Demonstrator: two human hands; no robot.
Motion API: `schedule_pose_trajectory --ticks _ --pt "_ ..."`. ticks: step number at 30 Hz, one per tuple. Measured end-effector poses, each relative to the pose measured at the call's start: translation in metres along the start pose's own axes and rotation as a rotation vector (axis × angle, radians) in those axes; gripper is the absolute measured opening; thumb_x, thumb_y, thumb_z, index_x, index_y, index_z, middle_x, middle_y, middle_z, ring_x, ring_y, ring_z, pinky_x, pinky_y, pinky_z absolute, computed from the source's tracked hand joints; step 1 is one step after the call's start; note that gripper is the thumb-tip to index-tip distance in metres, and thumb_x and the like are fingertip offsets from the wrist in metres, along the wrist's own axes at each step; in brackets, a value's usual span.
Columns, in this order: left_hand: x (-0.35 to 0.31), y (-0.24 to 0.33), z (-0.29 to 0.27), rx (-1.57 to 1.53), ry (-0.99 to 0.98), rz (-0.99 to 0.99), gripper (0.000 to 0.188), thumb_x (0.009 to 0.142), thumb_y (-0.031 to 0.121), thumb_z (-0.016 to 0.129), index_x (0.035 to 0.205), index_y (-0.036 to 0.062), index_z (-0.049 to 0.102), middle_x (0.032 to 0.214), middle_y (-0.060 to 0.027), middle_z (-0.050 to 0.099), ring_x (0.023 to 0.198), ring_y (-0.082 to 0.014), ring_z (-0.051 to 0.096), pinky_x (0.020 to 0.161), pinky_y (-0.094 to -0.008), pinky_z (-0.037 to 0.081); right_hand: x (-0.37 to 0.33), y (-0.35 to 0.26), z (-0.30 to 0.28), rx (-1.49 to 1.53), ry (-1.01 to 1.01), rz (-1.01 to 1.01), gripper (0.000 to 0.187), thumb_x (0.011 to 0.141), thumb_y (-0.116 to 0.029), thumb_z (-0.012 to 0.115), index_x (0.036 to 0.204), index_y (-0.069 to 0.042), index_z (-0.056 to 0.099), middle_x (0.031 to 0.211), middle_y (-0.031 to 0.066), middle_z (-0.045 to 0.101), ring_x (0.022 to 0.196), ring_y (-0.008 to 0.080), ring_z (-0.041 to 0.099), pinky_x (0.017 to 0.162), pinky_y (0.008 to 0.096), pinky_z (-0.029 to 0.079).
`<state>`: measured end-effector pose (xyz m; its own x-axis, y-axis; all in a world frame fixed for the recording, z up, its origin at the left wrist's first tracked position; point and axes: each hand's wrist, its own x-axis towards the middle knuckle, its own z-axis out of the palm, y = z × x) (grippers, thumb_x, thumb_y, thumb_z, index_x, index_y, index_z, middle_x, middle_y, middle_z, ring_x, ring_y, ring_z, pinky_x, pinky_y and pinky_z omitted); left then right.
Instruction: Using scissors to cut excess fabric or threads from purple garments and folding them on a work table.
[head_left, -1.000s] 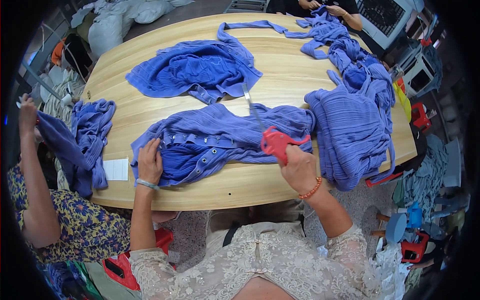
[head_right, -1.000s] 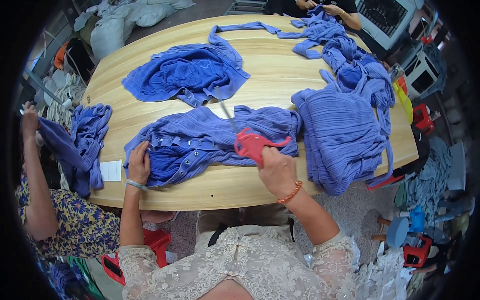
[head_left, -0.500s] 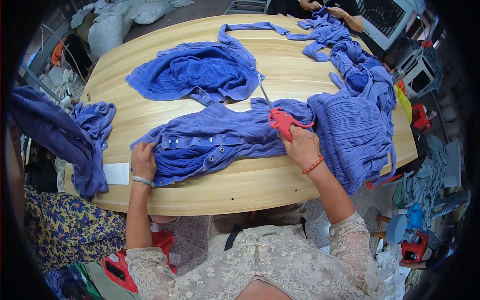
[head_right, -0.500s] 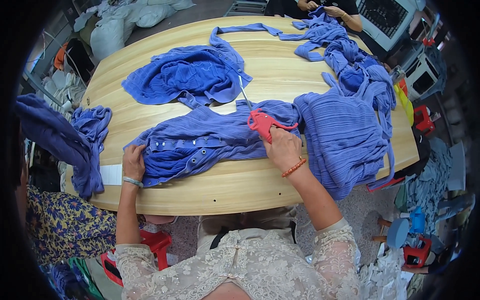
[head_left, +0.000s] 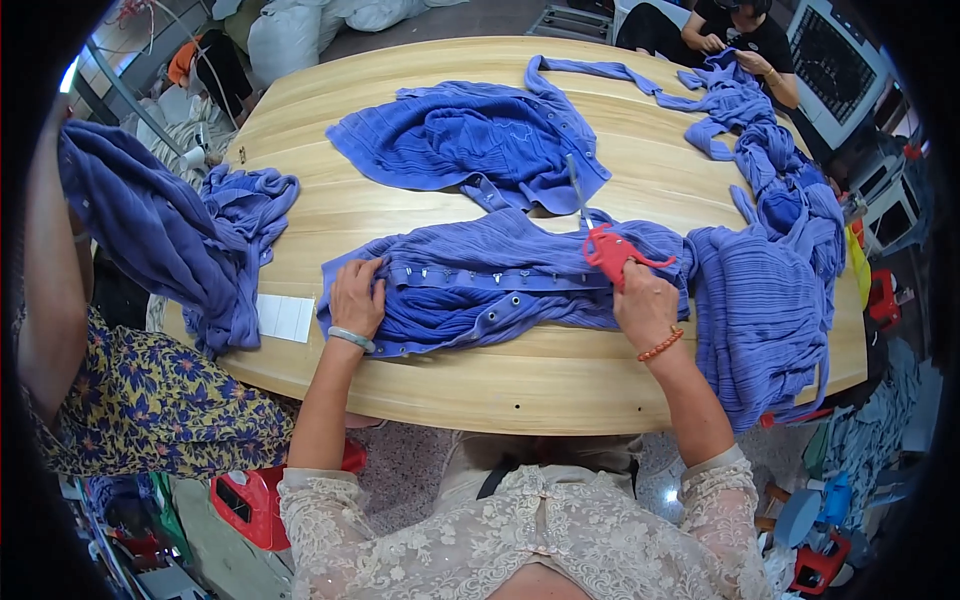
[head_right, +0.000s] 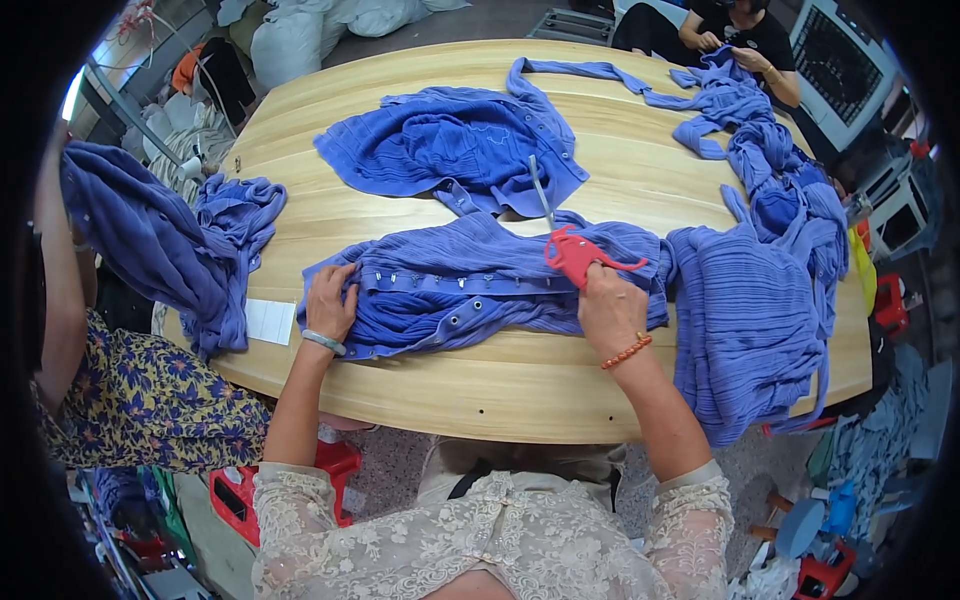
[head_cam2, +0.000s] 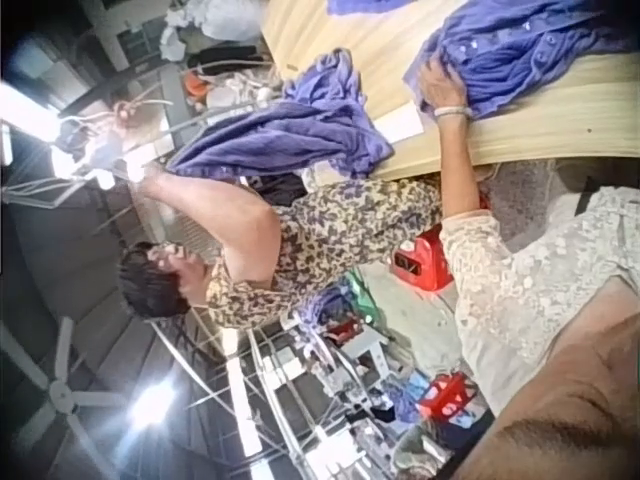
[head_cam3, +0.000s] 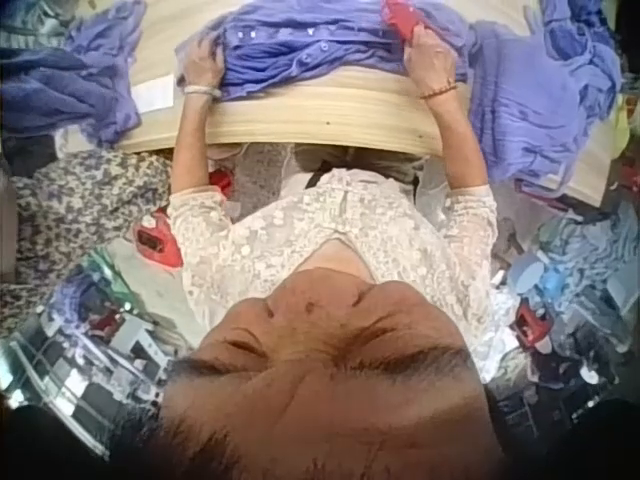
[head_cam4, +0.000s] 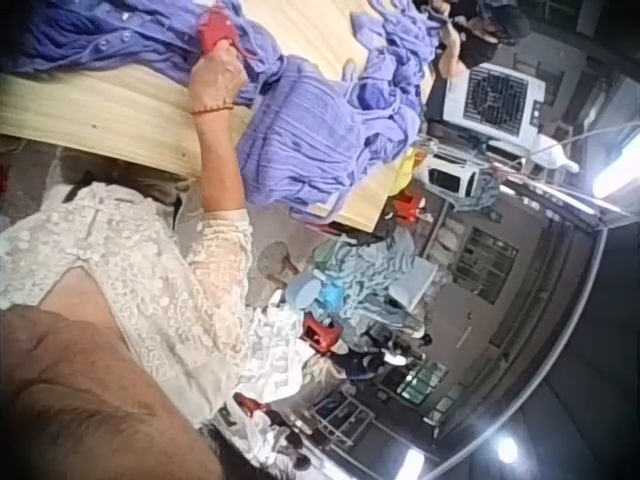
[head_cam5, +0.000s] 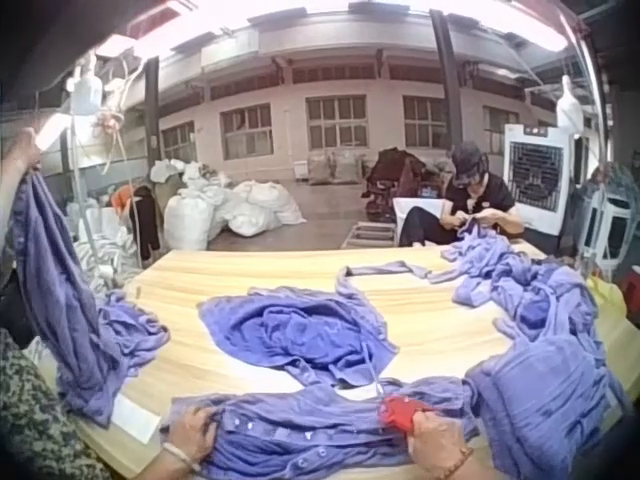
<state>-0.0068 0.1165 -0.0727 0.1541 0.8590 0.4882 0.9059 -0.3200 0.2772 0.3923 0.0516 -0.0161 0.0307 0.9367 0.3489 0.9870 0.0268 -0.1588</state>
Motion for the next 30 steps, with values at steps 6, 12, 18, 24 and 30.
schedule_pose_trajectory --ticks 6,12,18,24,30 --pt "0.003 -0.015 -0.006 0.194 0.056 0.088 0.023 0.076 0.002 0.060 0.097 0.0112 0.065 0.093 -0.0073 0.059 0.090 -0.0271 0.056 0.076 -0.0390 0.042 0.012 0.028 -0.041 0.131 0.057 0.057 0.016 0.082 -0.014 0.064 0.092 -0.002 0.060 0.080 0.0218 0.065 0.075 0.0410 0.064 0.067 0.0469 0.052" --pt "0.004 -0.011 -0.035 0.101 0.117 0.143 0.010 0.073 0.001 0.060 0.078 0.0087 0.061 0.083 -0.0092 0.055 0.084 -0.0292 0.055 0.074 -0.0409 0.041 0.005 0.048 -0.065 0.064 -0.045 0.077 0.017 0.083 -0.017 0.063 0.087 -0.001 0.061 0.077 0.0233 0.064 0.075 0.0422 0.064 0.067 0.0480 0.052" --pt "-0.018 -0.002 -0.030 0.027 -0.036 0.159 0.022 0.075 0.004 0.063 0.097 0.0084 0.064 0.099 -0.0090 0.059 0.096 -0.0296 0.056 0.078 -0.0405 0.043 0.007 0.040 -0.051 0.007 -0.084 0.132 0.020 0.083 -0.021 0.063 0.088 -0.002 0.061 0.078 0.0232 0.066 0.076 0.0405 0.066 0.070 0.0484 0.053" --pt "-0.006 -0.021 -0.025 0.241 -0.126 0.256 0.015 0.082 0.009 0.056 0.093 0.0097 0.066 0.093 -0.0076 0.060 0.092 -0.0269 0.058 0.077 -0.0392 0.045 0.004 0.045 -0.062 0.051 -0.062 0.127 0.020 0.084 -0.020 0.062 0.088 0.000 0.062 0.078 0.0249 0.065 0.077 0.0418 0.065 0.071 0.0495 0.052" --pt "-0.004 -0.012 -0.054 0.146 0.203 0.256 0.009 0.077 0.005 0.059 0.083 0.0081 0.066 0.090 -0.0084 0.064 0.092 -0.0278 0.061 0.079 -0.0398 0.045 -0.012 0.049 -0.069 0.000 -0.212 0.048 0.025 0.083 -0.023 0.065 0.087 0.001 0.062 0.076 0.0257 0.065 0.076 0.0416 0.065 0.071 0.0493 0.052"
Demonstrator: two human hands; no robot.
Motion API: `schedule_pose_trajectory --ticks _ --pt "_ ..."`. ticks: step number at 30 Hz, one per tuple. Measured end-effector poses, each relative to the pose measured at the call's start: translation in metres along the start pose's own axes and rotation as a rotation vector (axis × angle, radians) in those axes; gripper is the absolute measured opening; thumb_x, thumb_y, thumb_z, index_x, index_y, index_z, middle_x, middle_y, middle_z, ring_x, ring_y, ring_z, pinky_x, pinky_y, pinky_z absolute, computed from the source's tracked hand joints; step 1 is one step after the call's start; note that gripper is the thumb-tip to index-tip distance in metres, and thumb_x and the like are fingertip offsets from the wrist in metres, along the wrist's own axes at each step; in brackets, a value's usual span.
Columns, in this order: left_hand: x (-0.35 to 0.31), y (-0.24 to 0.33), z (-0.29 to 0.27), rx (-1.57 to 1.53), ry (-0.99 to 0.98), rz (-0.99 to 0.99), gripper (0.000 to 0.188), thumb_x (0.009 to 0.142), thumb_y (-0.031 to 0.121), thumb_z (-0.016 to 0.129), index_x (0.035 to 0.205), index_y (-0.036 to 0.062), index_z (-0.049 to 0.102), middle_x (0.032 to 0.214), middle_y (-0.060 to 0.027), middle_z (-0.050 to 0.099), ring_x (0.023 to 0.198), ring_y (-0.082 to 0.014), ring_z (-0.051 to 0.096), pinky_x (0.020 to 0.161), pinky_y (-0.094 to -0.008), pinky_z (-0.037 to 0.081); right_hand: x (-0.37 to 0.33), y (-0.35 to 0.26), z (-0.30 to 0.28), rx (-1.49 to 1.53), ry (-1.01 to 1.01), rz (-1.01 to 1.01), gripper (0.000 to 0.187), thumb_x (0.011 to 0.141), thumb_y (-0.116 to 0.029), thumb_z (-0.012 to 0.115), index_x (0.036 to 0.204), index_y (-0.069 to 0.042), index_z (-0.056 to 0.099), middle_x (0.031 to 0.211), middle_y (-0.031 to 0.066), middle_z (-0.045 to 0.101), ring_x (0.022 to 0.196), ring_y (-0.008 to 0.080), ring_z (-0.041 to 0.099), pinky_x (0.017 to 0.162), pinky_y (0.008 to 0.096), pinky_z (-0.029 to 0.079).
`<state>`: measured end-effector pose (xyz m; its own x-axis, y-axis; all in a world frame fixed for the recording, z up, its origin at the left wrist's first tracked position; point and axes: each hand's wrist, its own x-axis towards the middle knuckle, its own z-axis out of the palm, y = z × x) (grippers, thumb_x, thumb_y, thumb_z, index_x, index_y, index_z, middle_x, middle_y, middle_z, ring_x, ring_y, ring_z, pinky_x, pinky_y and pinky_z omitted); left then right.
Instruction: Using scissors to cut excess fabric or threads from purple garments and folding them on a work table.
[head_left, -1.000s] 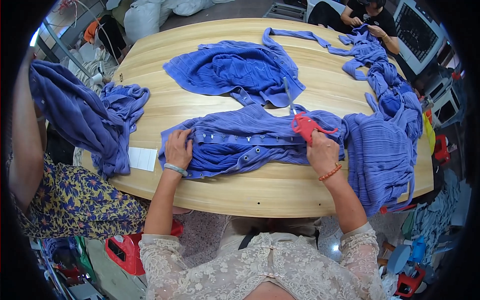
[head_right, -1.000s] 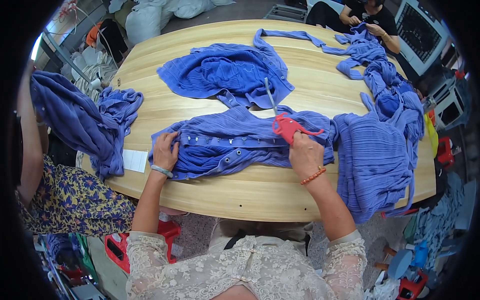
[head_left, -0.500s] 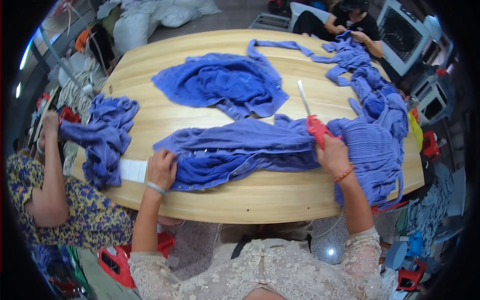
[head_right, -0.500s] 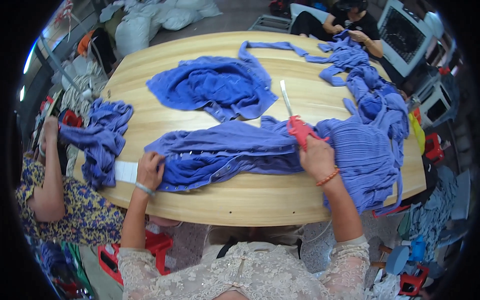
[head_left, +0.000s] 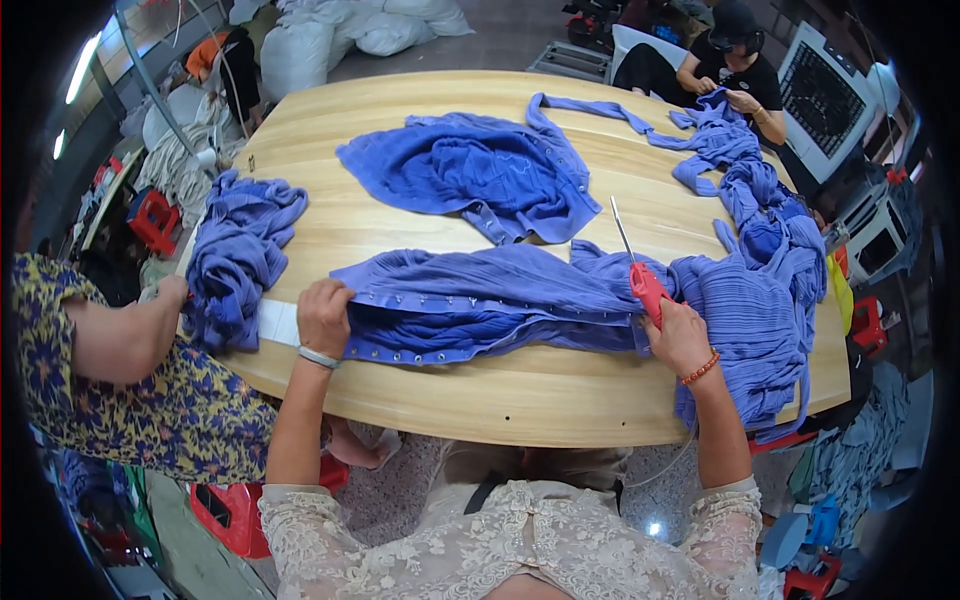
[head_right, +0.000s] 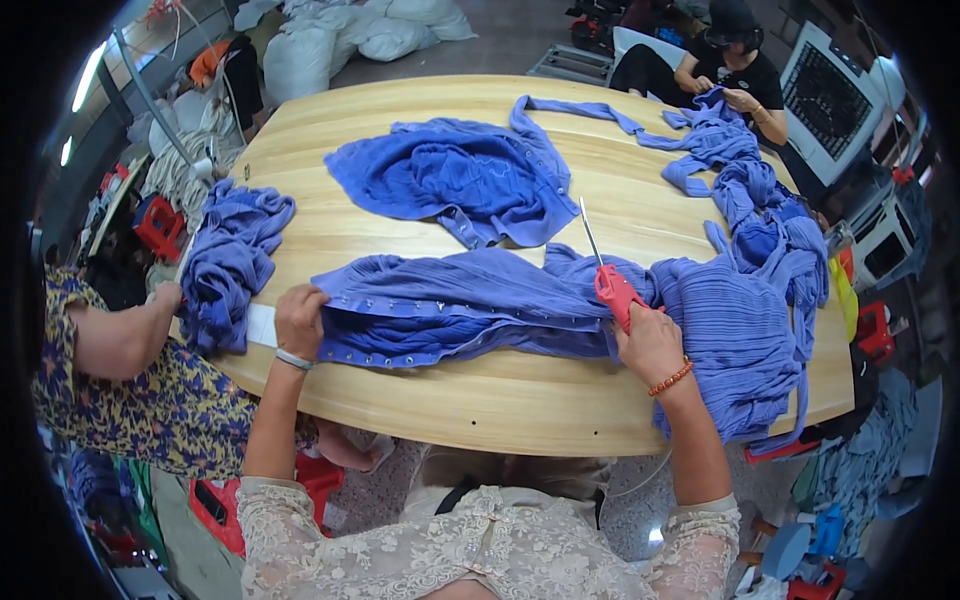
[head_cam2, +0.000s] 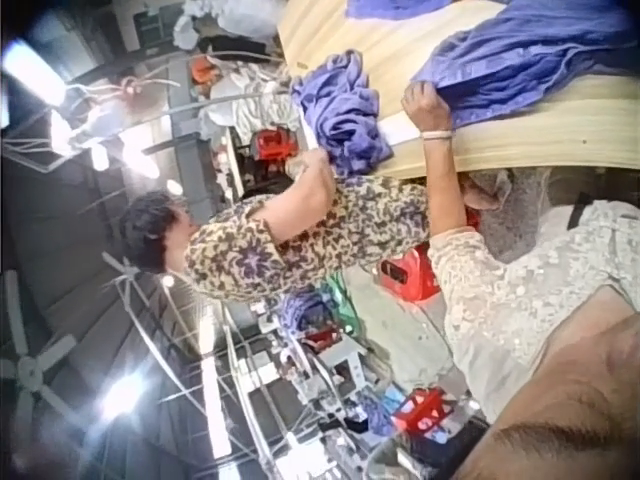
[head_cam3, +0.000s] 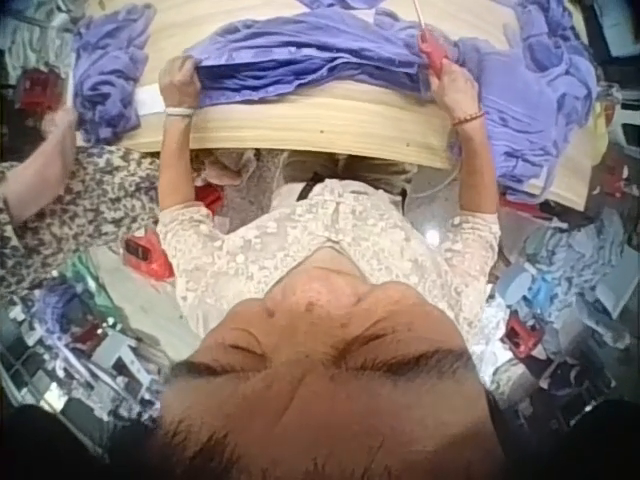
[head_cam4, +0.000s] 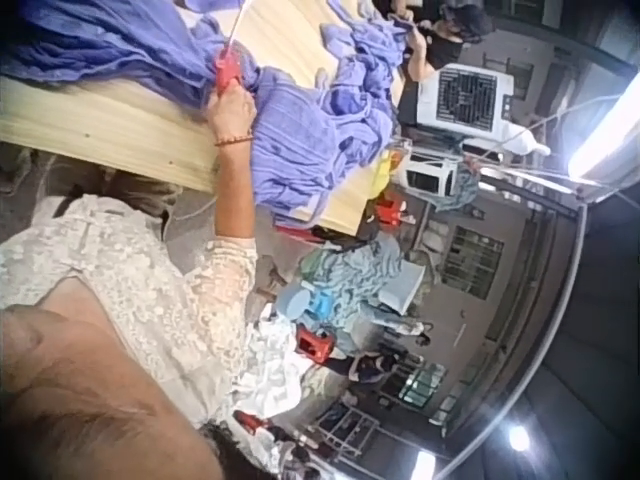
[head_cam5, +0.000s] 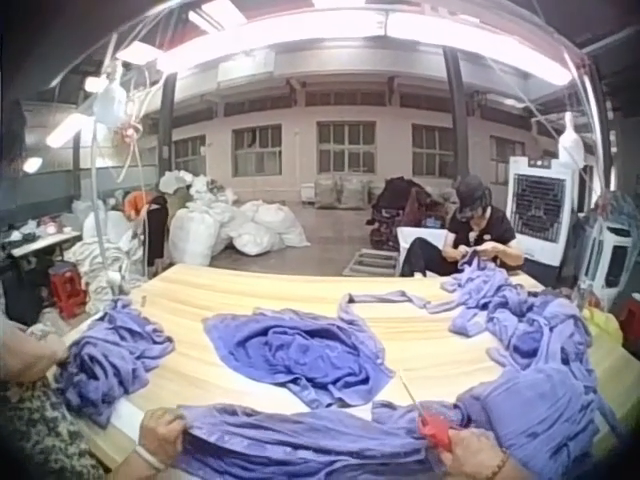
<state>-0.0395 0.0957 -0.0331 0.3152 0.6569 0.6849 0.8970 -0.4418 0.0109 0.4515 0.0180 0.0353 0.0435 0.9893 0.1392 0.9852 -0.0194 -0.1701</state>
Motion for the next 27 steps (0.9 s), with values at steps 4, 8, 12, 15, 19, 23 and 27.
schedule_pose_trajectory --ticks 4,8,12,15,19,23,27 --pt "-0.028 0.005 -0.020 0.119 -0.156 -0.077 0.012 0.076 0.006 0.062 0.087 0.0059 0.068 0.109 -0.0118 0.063 0.113 -0.0327 0.053 0.095 -0.0450 0.041 -0.012 -0.019 -0.010 -0.155 -0.075 0.017 0.024 0.085 -0.022 0.065 0.086 0.001 0.060 0.076 0.0242 0.066 0.074 0.0376 0.067 0.066 0.0460 0.053" --pt "-0.040 0.050 -0.020 -0.132 -0.259 -0.231 0.041 0.082 0.026 0.068 0.118 0.0079 0.061 0.131 -0.0195 0.052 0.129 -0.0398 0.041 0.108 -0.0509 0.029 -0.027 -0.037 -0.015 -0.248 0.124 0.030 0.023 0.084 -0.019 0.067 0.093 -0.002 0.054 0.089 0.0163 0.057 0.088 0.0326 0.061 0.069 0.0425 0.053" --pt "-0.026 0.093 -0.012 -0.229 -0.355 -0.210 0.066 0.085 0.046 0.064 0.139 0.0128 0.045 0.145 -0.0211 0.039 0.137 -0.0429 0.028 0.113 -0.0550 0.018 -0.030 -0.051 -0.024 0.031 0.230 -0.224 0.020 0.084 -0.007 0.065 0.096 -0.002 0.051 0.092 0.0199 0.056 0.092 0.0351 0.057 0.069 0.0433 0.049" --pt "-0.030 0.088 0.002 -0.252 -0.455 -0.253 0.072 0.085 0.053 0.060 0.144 0.0184 0.040 0.150 -0.0177 0.032 0.140 -0.0439 0.022 0.112 -0.0622 0.011 -0.035 -0.062 -0.028 0.475 -0.113 -0.233 0.020 0.087 -0.004 0.060 0.103 -0.004 0.047 0.084 0.0205 0.061 0.077 0.0411 0.061 0.065 0.0453 0.047" --pt "-0.027 0.074 0.004 -0.201 -0.569 -0.218 0.072 0.083 0.061 0.057 0.144 0.0264 0.040 0.154 -0.0099 0.026 0.143 -0.0421 0.012 0.110 -0.0666 0.002 -0.031 -0.082 -0.028 0.423 -0.365 -0.270 0.034 0.087 -0.011 0.064 0.113 -0.005 0.043 0.085 0.0197 0.064 0.080 0.0395 0.065 0.071 0.0416 0.050" --pt "-0.024 0.062 0.001 -0.190 -0.599 -0.196 0.073 0.082 0.062 0.057 0.144 0.0266 0.041 0.155 -0.0090 0.024 0.144 -0.0414 0.010 0.109 -0.0681 0.001 -0.012 -0.100 -0.015 0.277 -0.394 -0.430 0.031 0.087 -0.017 0.063 0.110 -0.007 0.046 0.079 0.0186 0.064 0.072 0.0390 0.064 0.065 0.0470 0.048" --pt "-0.025 0.051 0.002 -0.171 -0.613 -0.216 0.073 0.081 0.064 0.057 0.143 0.0296 0.042 0.156 -0.0073 0.023 0.144 -0.0411 0.008 0.109 -0.0691 0.000 0.008 -0.144 -0.011 0.222 -0.373 -0.559 0.030 0.088 -0.025 0.063 0.109 -0.008 0.049 0.069 0.0183 0.063 0.066 0.0372 0.064 0.060 0.0488 0.047"
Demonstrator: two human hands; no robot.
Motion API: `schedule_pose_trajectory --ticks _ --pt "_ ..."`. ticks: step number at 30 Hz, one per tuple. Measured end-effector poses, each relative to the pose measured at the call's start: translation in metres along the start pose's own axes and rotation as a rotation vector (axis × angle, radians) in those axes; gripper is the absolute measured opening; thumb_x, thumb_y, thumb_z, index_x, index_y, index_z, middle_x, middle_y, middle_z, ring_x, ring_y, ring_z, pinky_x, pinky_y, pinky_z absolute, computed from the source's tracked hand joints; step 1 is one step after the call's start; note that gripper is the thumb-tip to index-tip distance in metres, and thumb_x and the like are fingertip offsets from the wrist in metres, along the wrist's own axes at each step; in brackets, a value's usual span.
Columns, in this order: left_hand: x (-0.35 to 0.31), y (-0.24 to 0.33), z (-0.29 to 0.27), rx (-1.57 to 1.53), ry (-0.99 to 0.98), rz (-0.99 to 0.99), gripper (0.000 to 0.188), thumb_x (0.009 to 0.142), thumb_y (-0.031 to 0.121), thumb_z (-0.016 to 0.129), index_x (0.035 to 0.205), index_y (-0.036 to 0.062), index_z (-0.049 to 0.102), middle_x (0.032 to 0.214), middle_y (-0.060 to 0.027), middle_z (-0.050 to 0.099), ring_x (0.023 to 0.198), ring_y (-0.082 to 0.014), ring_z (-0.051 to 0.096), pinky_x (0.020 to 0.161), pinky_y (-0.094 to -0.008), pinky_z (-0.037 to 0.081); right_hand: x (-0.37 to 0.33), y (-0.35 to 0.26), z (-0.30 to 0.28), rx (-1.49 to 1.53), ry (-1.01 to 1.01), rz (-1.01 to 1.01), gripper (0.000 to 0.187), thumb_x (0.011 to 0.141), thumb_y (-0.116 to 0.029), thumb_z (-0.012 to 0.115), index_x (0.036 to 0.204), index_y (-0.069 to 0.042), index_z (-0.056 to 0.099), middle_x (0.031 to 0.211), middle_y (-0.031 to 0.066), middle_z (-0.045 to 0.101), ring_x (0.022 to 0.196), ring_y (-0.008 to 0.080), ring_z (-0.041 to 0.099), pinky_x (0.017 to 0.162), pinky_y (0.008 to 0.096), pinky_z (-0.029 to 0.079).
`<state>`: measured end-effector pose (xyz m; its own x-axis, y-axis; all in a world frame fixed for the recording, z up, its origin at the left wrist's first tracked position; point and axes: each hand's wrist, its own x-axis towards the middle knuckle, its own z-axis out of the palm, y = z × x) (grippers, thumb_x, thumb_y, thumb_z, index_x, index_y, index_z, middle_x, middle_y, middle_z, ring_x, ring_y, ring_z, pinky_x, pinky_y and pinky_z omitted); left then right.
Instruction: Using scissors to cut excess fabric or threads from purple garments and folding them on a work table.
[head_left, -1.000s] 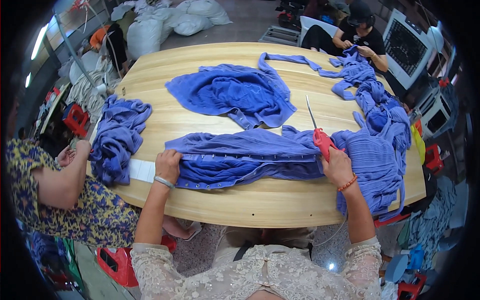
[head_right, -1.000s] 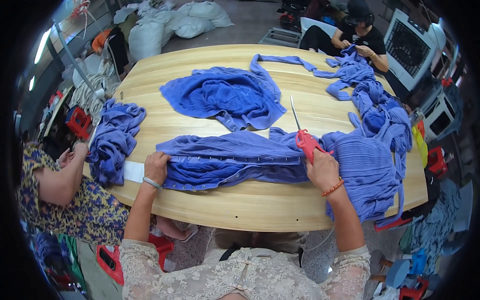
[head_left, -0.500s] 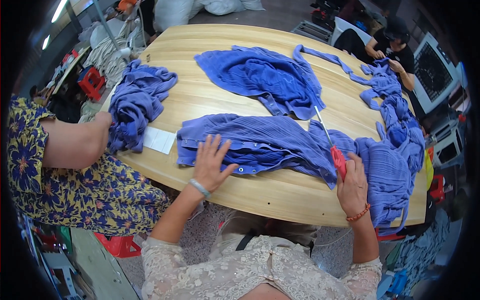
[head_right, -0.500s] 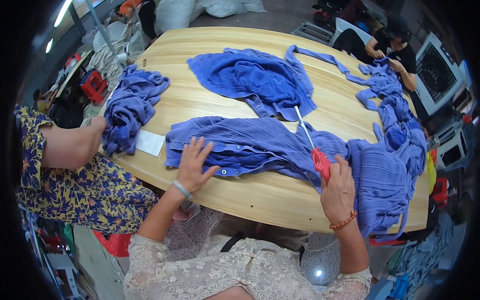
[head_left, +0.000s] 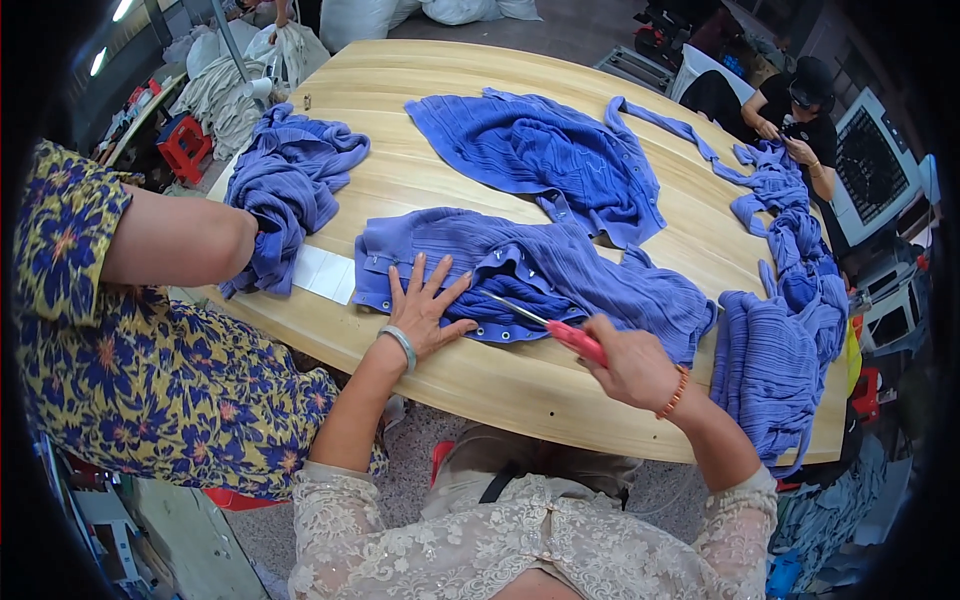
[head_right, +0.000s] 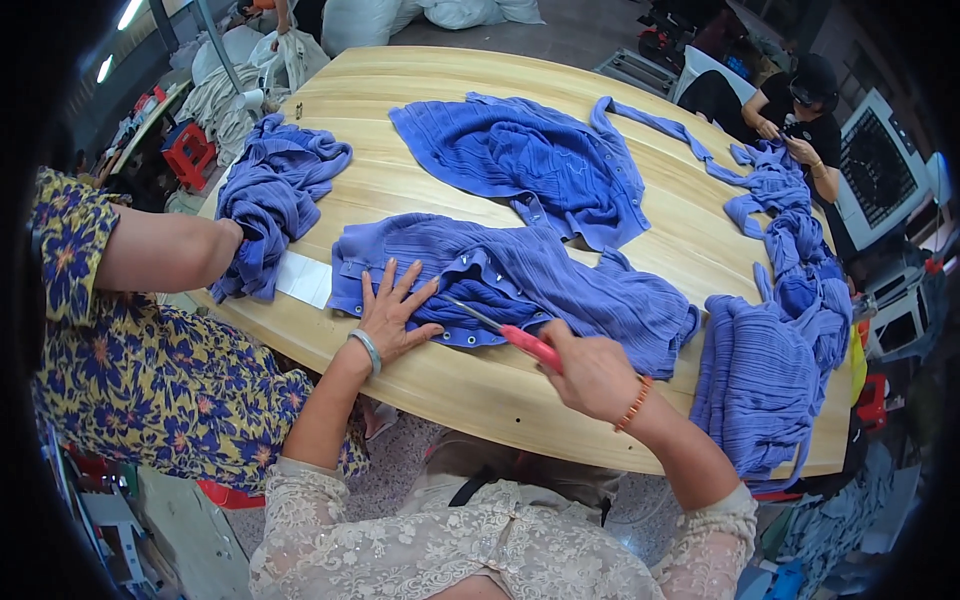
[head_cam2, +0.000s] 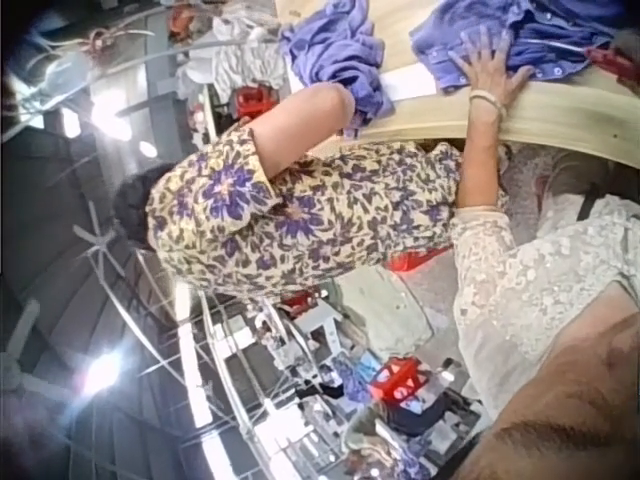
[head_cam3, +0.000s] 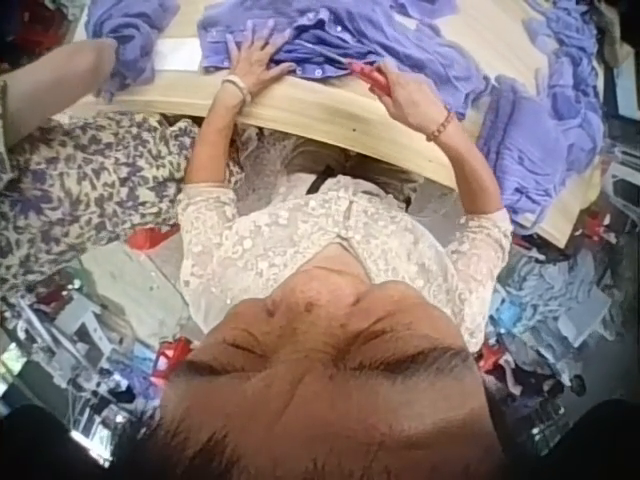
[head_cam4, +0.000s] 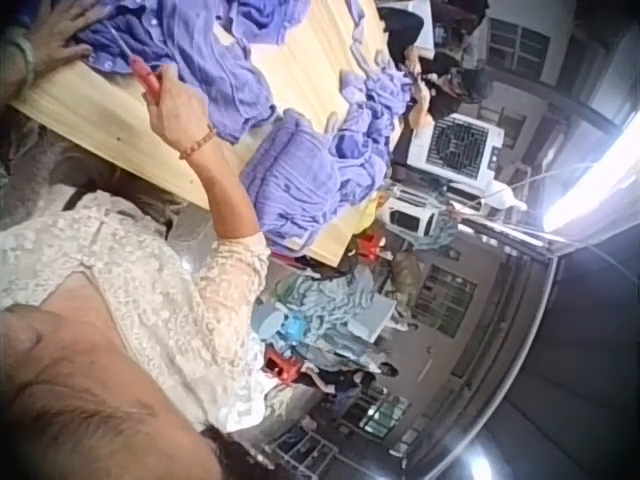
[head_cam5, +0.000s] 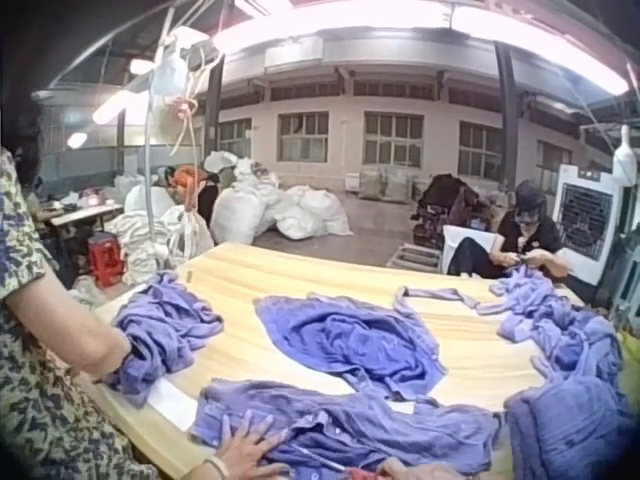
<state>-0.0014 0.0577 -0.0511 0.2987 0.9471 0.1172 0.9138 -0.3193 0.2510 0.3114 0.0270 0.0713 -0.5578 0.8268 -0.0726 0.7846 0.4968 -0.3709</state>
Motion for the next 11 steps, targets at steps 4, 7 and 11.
schedule_pose_trajectory --ticks 4,7,11 --pt "0.001 -0.002 -0.003 0.050 -0.028 0.014 0.073 0.081 0.066 0.056 0.143 0.0322 0.041 0.156 -0.0067 0.023 0.143 -0.0440 0.006 0.109 -0.0690 0.000 0.058 -0.021 0.012 0.026 -0.055 -0.093 0.027 0.087 -0.021 0.059 0.103 -0.001 0.049 0.071 0.0209 0.064 0.069 0.0399 0.064 0.062 0.0503 0.048" --pt "0.001 -0.009 -0.004 0.045 -0.024 0.028 0.072 0.080 0.066 0.057 0.143 0.0328 0.042 0.156 -0.0061 0.024 0.143 -0.0452 0.006 0.109 -0.0684 0.000 0.081 -0.031 0.014 -0.024 -0.140 -0.100 0.027 0.086 -0.020 0.059 0.101 0.001 0.049 0.076 0.0218 0.065 0.073 0.0401 0.065 0.067 0.0499 0.049" --pt "0.006 -0.017 -0.007 0.000 -0.030 0.058 0.071 0.080 0.064 0.058 0.142 0.0320 0.043 0.156 -0.0055 0.024 0.144 -0.0421 0.006 0.110 -0.0677 0.000 0.064 -0.013 0.011 -0.007 -0.140 -0.090 0.031 0.086 -0.023 0.061 0.103 0.000 0.050 0.078 0.0219 0.066 0.076 0.0393 0.065 0.070 0.0515 0.048"
